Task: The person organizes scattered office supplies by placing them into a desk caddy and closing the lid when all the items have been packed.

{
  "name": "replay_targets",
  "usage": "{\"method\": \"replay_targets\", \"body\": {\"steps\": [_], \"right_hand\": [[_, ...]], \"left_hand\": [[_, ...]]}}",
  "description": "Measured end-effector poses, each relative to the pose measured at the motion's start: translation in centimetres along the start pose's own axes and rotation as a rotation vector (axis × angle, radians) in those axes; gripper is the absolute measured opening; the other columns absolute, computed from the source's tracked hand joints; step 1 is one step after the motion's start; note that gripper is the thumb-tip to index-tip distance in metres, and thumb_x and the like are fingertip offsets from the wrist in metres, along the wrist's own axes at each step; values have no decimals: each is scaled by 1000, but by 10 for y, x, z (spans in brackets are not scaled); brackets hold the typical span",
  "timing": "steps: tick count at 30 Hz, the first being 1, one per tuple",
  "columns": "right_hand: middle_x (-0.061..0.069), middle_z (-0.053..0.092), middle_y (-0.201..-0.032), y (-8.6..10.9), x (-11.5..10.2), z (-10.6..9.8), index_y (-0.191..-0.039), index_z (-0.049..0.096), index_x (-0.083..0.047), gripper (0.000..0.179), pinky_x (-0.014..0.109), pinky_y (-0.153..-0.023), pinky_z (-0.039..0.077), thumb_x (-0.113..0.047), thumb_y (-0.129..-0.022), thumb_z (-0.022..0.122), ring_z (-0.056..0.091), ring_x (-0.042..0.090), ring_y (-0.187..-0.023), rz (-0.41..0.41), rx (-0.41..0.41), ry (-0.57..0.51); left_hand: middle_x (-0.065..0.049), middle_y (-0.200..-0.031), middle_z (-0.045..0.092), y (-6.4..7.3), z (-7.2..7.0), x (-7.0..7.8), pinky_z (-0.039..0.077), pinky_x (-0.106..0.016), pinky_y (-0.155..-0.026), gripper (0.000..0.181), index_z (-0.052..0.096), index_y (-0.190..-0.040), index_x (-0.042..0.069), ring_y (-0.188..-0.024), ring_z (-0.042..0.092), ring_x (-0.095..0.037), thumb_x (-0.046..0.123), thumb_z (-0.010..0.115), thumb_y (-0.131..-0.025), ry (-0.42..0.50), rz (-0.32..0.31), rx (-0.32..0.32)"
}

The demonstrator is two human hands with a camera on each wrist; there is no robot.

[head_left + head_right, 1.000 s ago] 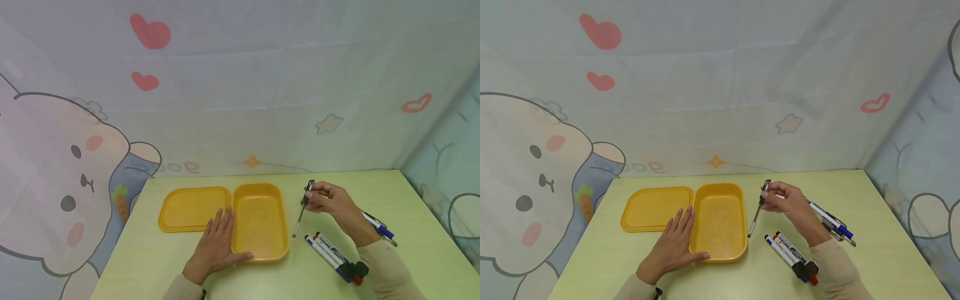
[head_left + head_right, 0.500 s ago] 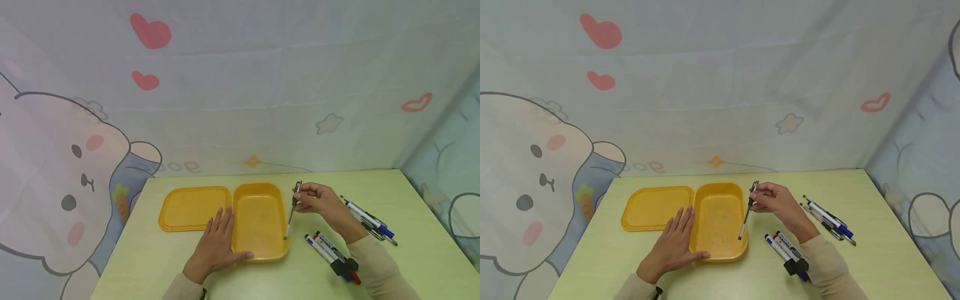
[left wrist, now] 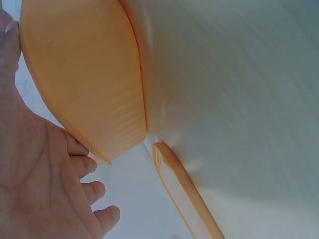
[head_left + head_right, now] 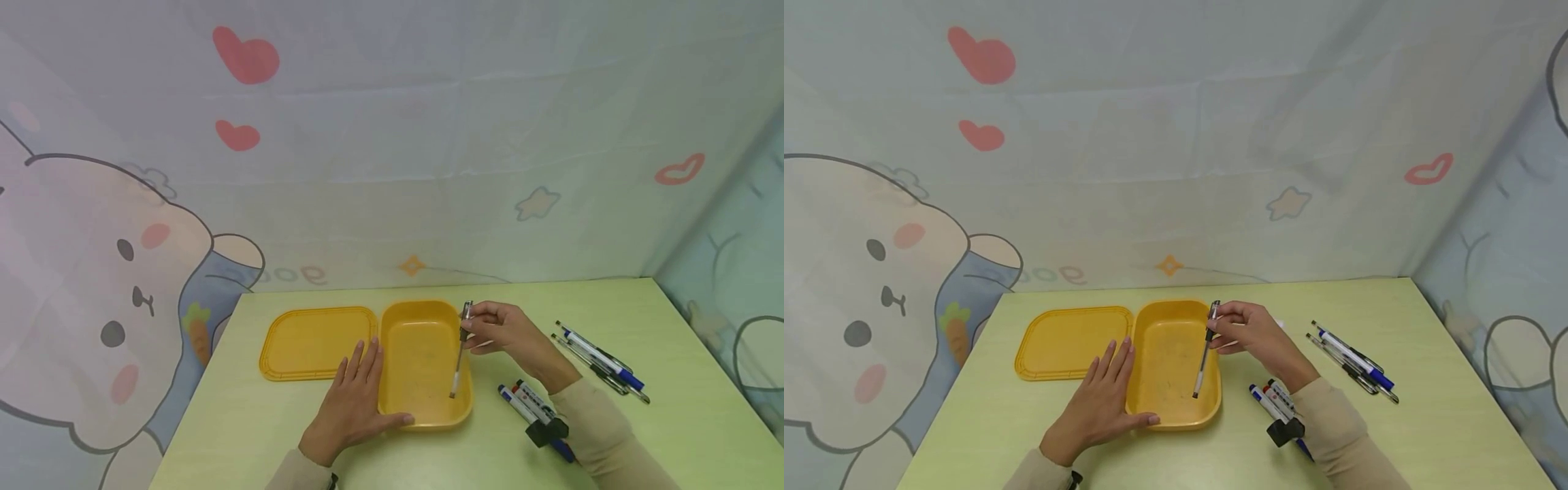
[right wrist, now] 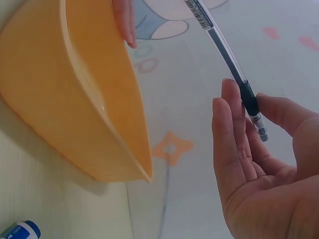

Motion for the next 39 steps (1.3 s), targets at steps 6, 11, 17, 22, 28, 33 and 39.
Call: {"method": "replay_targets", "body": {"steps": [6,11,17,22,28,33,39], "right_hand": [[17,72,-111,-8,1,10,-130,55,10,48,43,-83,61,-23,-99,69,76,28,-92,1,-44,-17],[15,72,-110,-14,4,18,-129,56,7,46,41,-82,61,-25,-98,70,75,27,-92,22,-68,-13],[15,73,-112,-21,8,28,-132,55,7,53,44,-84,61,-29,-97,71,75,29,-95,53,-91,-6],[16,72,-114,-25,11,35,-131,57,5,50,49,-87,59,-28,-98,71,75,30,-95,66,-110,11],[16,72,-115,-32,19,42,-130,58,6,48,47,-84,61,-28,-97,71,76,28,-93,95,-113,47],[20,72,-116,-37,25,51,-127,61,5,45,45,-81,61,-27,-97,71,76,27,-92,110,-110,71],[22,72,-115,-41,25,63,-126,62,7,44,49,-81,61,-26,-98,69,76,27,-91,121,-123,79]], "left_hand": [[-12,-171,12,0,1,0,20,-59,-122,123,17,-162,2,-157,10,-37,89,46,-81,6,1,-5],[-11,-171,10,0,2,-1,19,-58,-123,124,15,-163,3,-157,9,-35,91,44,-81,4,-7,-10],[-12,-171,9,0,1,1,19,-59,-122,124,15,-163,2,-157,8,-36,90,45,-81,-2,-1,2],[-12,-171,9,0,1,2,18,-59,-122,124,15,-163,2,-157,7,-36,90,45,-81,0,1,-4],[-14,-171,10,1,0,2,20,-60,-122,123,17,-162,0,-157,9,-38,89,45,-82,-1,14,-1],[-14,-171,10,1,0,2,19,-60,-122,122,16,-162,1,-157,7,-37,88,46,-82,2,9,-7],[-13,-171,9,1,0,2,18,-60,-122,122,15,-162,1,-157,5,-35,88,46,-82,6,9,-8]]}}
Point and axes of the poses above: each hand's wrist, its own y-axis away from the middle knuckle, its own z-axis out of the palm, x = y × z, the point moved 8 cm from there along -y, towards the middle knuckle
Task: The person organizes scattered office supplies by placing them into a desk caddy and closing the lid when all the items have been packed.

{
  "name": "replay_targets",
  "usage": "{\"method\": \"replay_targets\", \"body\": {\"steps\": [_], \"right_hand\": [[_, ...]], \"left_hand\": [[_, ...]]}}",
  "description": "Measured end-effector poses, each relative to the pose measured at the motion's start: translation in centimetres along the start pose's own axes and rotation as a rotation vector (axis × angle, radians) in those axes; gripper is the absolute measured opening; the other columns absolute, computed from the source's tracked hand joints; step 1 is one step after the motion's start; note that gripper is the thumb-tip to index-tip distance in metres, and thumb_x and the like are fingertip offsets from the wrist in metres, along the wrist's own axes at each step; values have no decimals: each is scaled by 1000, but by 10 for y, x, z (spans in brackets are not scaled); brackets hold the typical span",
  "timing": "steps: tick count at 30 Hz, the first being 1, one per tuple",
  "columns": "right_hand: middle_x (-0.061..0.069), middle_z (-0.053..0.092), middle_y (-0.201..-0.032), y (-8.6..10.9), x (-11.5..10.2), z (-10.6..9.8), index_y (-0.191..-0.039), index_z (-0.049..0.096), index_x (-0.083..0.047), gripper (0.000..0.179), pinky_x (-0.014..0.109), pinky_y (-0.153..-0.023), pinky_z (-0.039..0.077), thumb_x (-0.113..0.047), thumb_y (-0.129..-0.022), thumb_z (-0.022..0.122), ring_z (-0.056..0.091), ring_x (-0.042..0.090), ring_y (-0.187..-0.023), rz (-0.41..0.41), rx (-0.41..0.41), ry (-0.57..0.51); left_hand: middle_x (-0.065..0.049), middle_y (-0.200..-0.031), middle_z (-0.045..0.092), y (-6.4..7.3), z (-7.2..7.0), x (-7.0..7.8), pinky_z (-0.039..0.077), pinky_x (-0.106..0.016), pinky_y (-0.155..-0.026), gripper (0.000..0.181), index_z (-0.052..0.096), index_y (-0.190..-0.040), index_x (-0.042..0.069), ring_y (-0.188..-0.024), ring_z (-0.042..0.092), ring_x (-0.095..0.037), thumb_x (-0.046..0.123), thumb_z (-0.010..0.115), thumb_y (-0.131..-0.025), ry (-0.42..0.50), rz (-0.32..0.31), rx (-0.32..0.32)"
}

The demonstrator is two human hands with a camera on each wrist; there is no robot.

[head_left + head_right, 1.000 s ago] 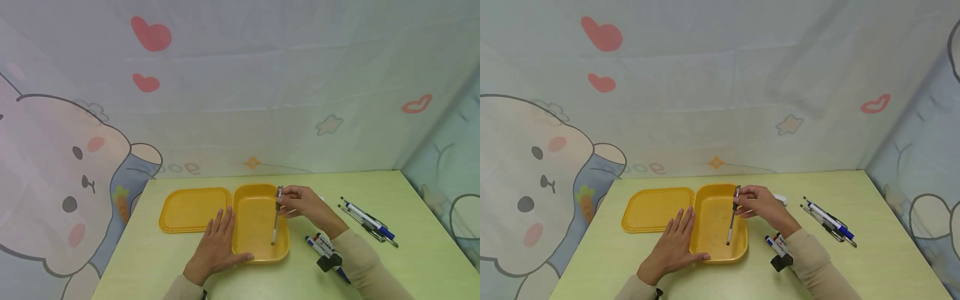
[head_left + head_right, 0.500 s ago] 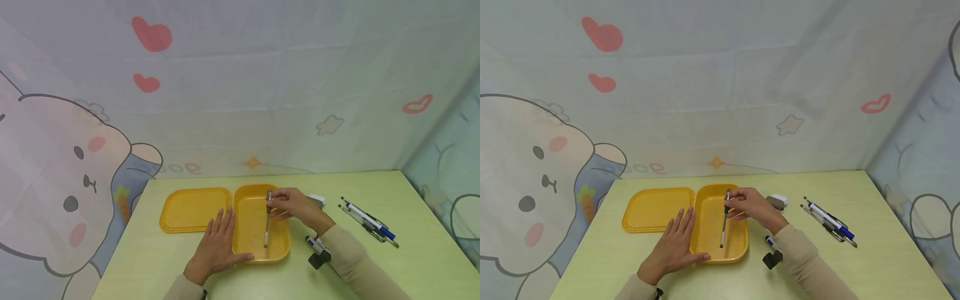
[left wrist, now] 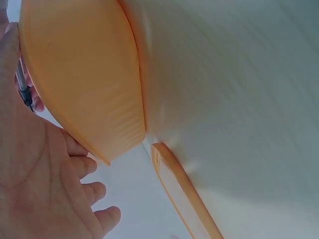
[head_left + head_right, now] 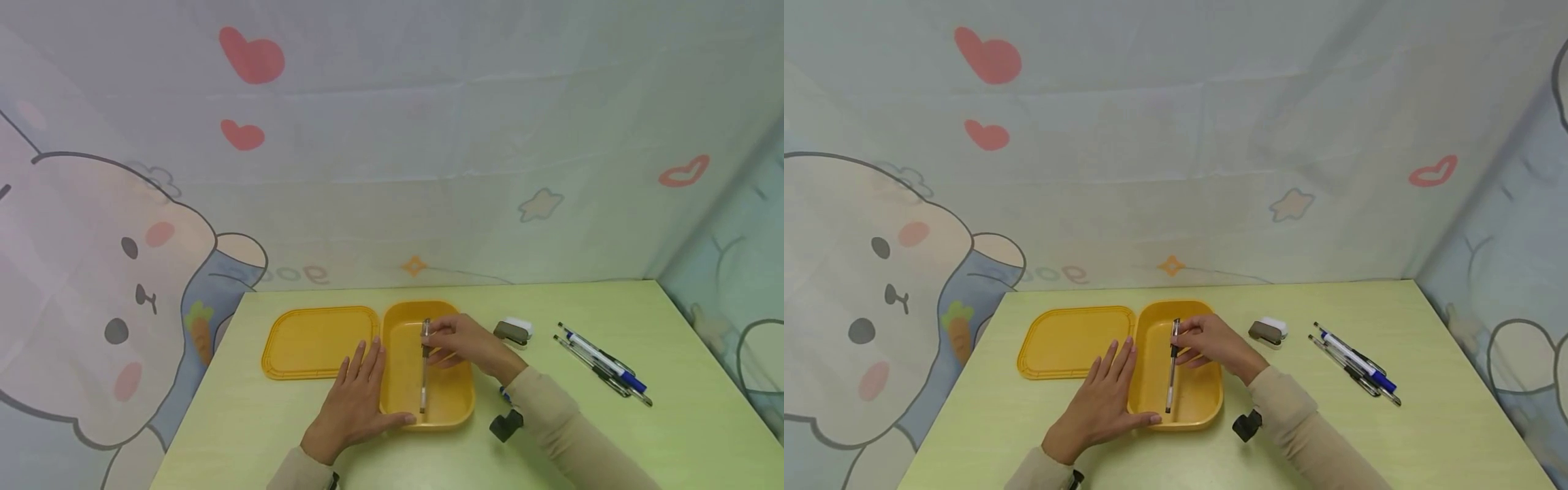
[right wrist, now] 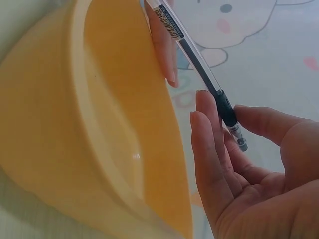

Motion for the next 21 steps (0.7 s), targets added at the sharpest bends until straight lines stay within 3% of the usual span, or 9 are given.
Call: {"method": "replay_targets", "body": {"steps": [11,21], "right_hand": [[24,70,-117,-8,-1,15,-125,62,8,40,48,-81,61,-23,-100,66,76,26,-90,17,-20,-9],[21,72,-111,-9,-4,19,-123,62,9,35,47,-79,61,-17,-101,64,76,26,-88,30,13,0]], "left_hand": [[-13,-171,10,0,-1,0,19,-60,-122,121,16,-162,2,-157,5,-35,89,44,-83,-7,-1,4],[-13,-170,12,0,0,0,20,-60,-122,122,18,-162,1,-157,7,-35,88,47,-82,-14,-5,10]]}}
Point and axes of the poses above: each hand's wrist, its own y-axis away from the middle knuckle, its own z-axis out of the palm, x = y × z, the point moved 8 cm from there along -y, towards the middle knuckle
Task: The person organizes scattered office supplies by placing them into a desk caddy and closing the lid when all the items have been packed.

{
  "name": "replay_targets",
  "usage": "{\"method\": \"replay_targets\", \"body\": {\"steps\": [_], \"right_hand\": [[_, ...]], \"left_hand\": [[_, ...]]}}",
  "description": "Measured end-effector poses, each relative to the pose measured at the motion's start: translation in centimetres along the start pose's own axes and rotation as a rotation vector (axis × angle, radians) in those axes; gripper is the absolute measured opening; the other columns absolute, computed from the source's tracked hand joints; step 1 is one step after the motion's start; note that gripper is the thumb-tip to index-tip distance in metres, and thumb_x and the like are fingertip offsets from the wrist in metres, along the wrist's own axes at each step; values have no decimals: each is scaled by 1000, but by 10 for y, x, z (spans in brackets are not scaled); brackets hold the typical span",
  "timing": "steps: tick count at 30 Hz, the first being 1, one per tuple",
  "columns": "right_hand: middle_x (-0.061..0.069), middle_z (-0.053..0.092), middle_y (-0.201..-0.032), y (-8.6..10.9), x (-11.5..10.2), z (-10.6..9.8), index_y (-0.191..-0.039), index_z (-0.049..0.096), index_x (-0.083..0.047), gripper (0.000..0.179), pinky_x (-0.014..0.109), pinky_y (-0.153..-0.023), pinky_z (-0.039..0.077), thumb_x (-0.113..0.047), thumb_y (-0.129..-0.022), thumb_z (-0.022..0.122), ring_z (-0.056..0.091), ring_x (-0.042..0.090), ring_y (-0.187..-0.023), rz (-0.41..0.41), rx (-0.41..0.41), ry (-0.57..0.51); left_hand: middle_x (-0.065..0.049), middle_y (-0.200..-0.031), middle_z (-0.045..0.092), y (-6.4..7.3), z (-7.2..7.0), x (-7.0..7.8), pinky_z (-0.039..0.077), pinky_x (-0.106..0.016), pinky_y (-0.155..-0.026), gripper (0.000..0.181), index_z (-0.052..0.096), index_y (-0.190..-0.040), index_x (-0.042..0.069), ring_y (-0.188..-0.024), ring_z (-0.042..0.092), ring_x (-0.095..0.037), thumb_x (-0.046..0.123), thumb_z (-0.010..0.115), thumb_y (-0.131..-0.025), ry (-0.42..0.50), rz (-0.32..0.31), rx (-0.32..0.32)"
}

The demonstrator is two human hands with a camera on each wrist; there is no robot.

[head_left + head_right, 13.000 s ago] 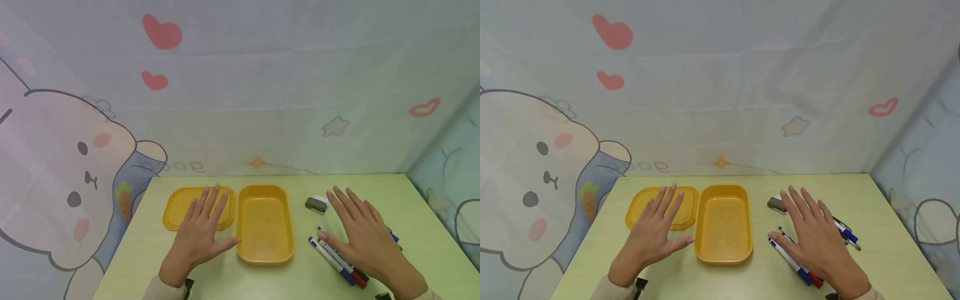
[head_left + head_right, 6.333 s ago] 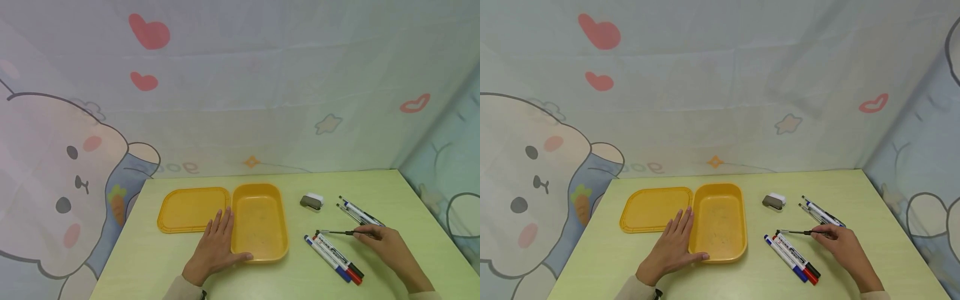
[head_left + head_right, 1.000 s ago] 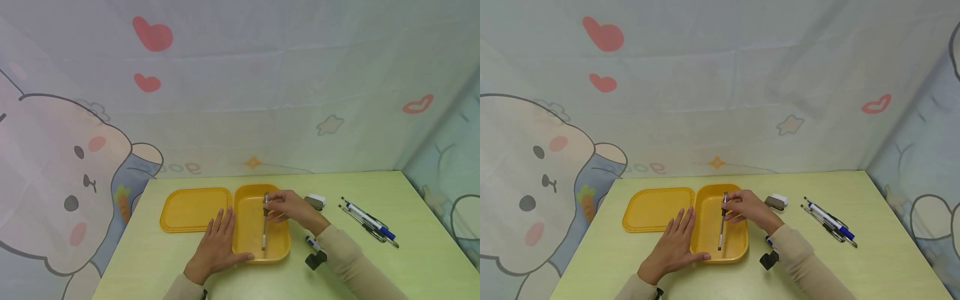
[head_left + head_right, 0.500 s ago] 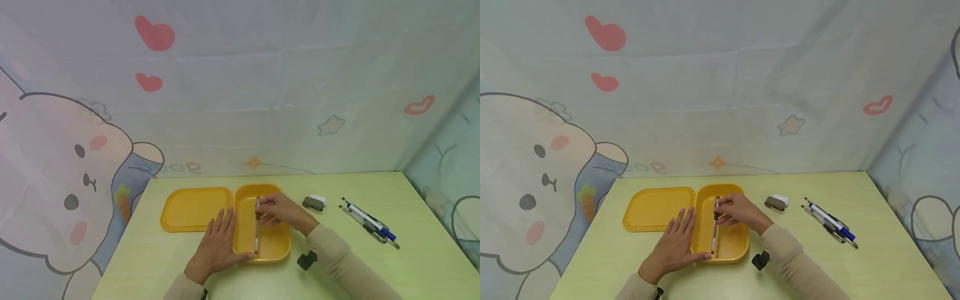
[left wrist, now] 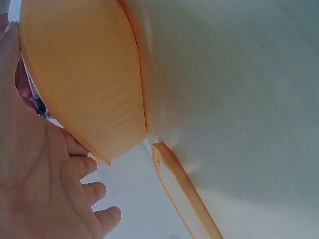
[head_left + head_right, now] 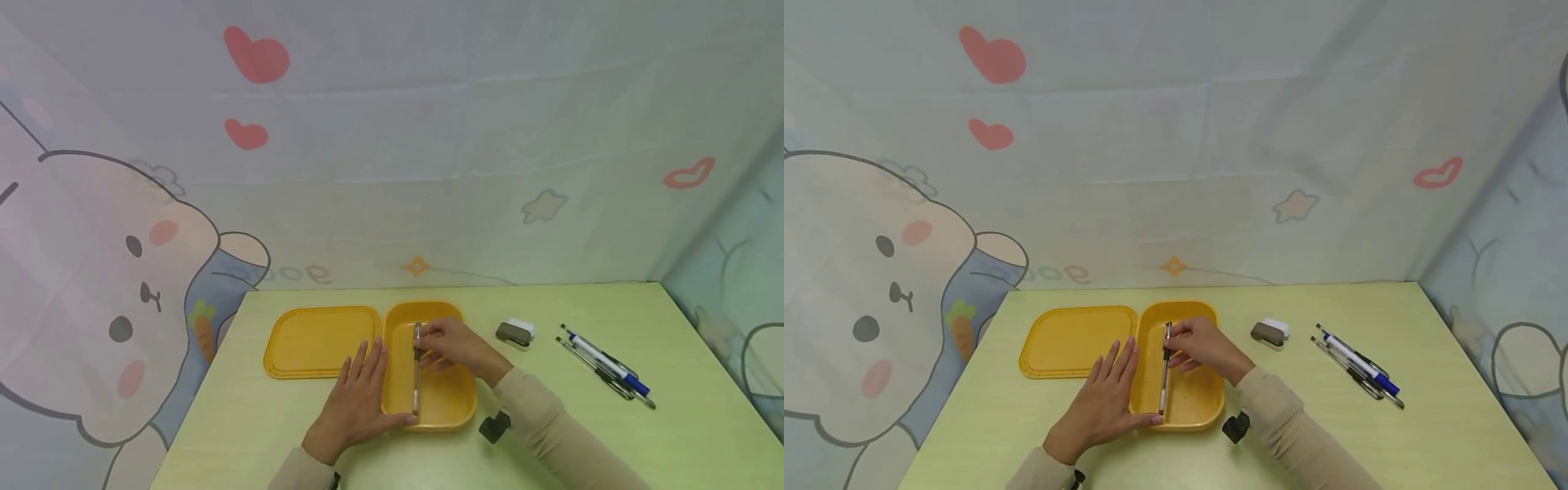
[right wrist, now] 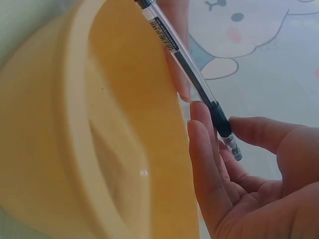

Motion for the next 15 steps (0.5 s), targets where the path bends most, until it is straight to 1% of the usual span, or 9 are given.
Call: {"method": "replay_targets", "body": {"steps": [4,11,15], "right_hand": [[23,71,-113,-1,0,3,-123,62,9,34,46,-78,62,-17,-100,64,76,25,-86,8,9,4],[15,72,-106,-2,2,6,-123,64,8,34,46,-78,62,-18,-100,64,76,26,-86,5,9,25],[14,72,-104,-3,4,7,-121,65,6,33,45,-78,62,-20,-100,64,76,26,-86,8,1,34]], "left_hand": [[-13,-171,11,0,1,0,19,-59,-122,123,17,-162,2,-157,5,-34,90,46,-81,-4,-3,-10],[-12,-171,10,0,1,0,19,-59,-122,125,16,-162,2,-157,4,-34,91,45,-80,-4,-4,-5],[-12,-171,10,0,1,0,18,-60,-122,125,16,-163,2,-157,4,-34,91,45,-80,1,-3,-7]]}}
Point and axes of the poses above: each hand's wrist, its own y-axis away from the middle knuckle, its own z-axis out of the palm, x = y × z, the point moved 8 cm from there along -y, towards the middle knuckle
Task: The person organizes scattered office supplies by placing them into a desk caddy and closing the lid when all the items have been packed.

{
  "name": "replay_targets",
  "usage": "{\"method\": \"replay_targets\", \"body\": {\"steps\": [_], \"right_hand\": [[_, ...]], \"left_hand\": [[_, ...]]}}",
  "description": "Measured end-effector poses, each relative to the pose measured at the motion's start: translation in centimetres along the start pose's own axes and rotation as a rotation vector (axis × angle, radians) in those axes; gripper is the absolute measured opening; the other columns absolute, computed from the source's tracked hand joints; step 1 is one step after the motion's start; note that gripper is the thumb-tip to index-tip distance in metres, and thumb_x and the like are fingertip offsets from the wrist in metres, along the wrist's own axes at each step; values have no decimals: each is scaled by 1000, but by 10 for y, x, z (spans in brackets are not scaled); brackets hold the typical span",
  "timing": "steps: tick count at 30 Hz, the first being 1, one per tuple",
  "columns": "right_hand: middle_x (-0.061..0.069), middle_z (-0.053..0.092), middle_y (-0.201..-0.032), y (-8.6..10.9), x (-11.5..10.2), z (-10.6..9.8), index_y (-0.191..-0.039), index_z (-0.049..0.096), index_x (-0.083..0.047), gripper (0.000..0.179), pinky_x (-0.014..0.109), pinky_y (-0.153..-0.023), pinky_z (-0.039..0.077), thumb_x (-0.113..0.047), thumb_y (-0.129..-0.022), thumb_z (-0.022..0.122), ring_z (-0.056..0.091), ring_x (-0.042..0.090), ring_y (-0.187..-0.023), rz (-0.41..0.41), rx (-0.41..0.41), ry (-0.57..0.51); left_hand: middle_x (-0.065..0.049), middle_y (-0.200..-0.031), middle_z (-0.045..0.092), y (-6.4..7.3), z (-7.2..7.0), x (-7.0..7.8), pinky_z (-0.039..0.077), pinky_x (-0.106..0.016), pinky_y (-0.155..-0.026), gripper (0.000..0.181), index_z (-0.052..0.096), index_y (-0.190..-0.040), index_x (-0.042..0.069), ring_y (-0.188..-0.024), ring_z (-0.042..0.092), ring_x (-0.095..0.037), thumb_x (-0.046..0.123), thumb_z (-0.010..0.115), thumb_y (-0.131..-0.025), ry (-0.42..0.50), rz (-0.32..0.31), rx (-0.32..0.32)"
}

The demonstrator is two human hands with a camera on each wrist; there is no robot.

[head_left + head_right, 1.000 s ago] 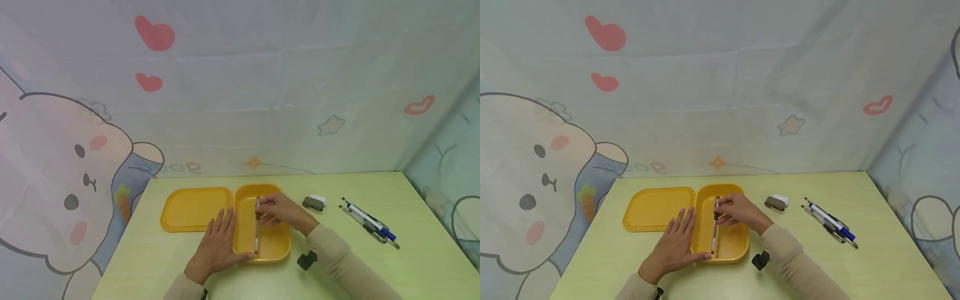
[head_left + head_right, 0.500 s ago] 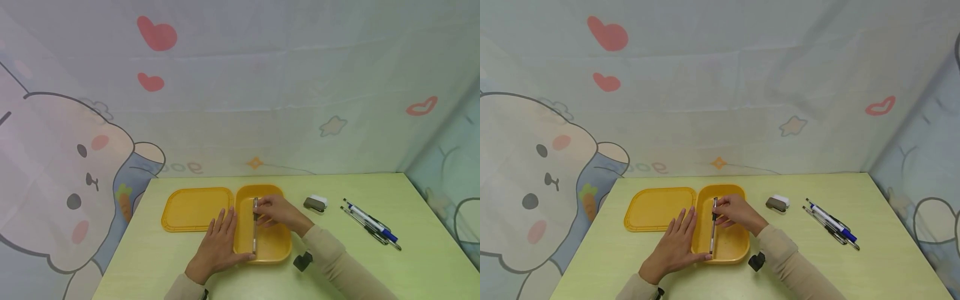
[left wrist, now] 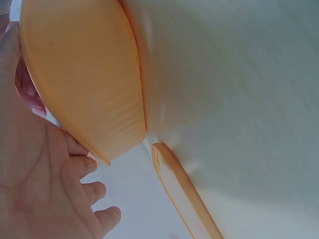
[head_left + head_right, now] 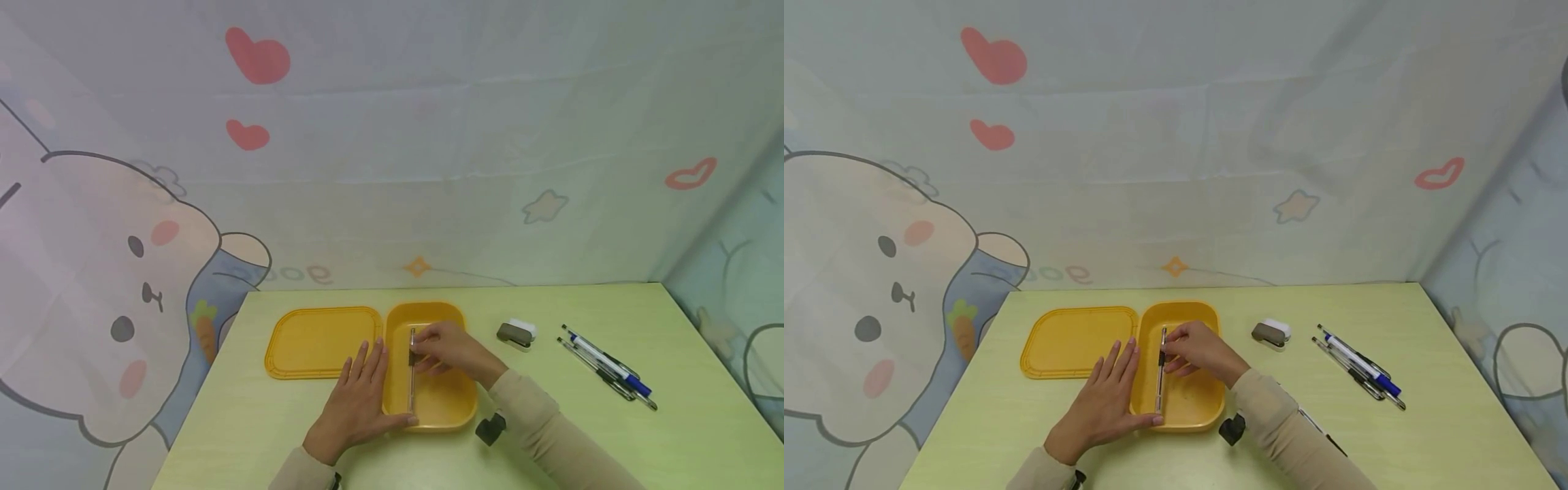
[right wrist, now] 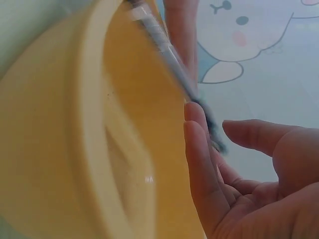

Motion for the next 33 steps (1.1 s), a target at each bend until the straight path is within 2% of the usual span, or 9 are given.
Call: {"method": "replay_targets", "body": {"steps": [7,16,23,33], "right_hand": [[15,72,-97,0,4,1,-121,64,8,34,46,-79,62,-19,-101,62,75,25,-84,12,-15,4],[17,72,-98,0,4,0,-115,66,5,29,46,-79,62,-20,-101,62,75,26,-83,10,-20,8],[16,72,-97,1,7,0,-120,63,9,36,45,-77,62,-22,-101,63,76,26,-82,13,-24,9],[16,72,-101,8,7,-5,-123,63,7,41,44,-78,62,-27,-101,63,75,27,-86,9,-34,8]], "left_hand": [[-12,-171,9,0,-1,0,18,-61,-122,123,12,-164,5,-157,6,-36,91,43,-81,15,-1,-5],[-13,-171,11,0,-2,0,19,-61,-122,123,11,-164,7,-157,8,-36,91,44,-81,13,4,6],[-12,-171,10,0,0,0,18,-61,-122,123,11,-164,7,-157,4,-34,92,42,-81,16,3,1],[-11,-171,9,0,0,0,18,-60,-122,121,12,-164,7,-157,4,-34,88,47,-82,14,0,-5]]}}
Point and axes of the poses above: each hand's wrist, its own y-axis away from the middle knuckle, its own z-axis out of the palm, x = y × z, the point moved 8 cm from there along -y, towards the middle knuckle
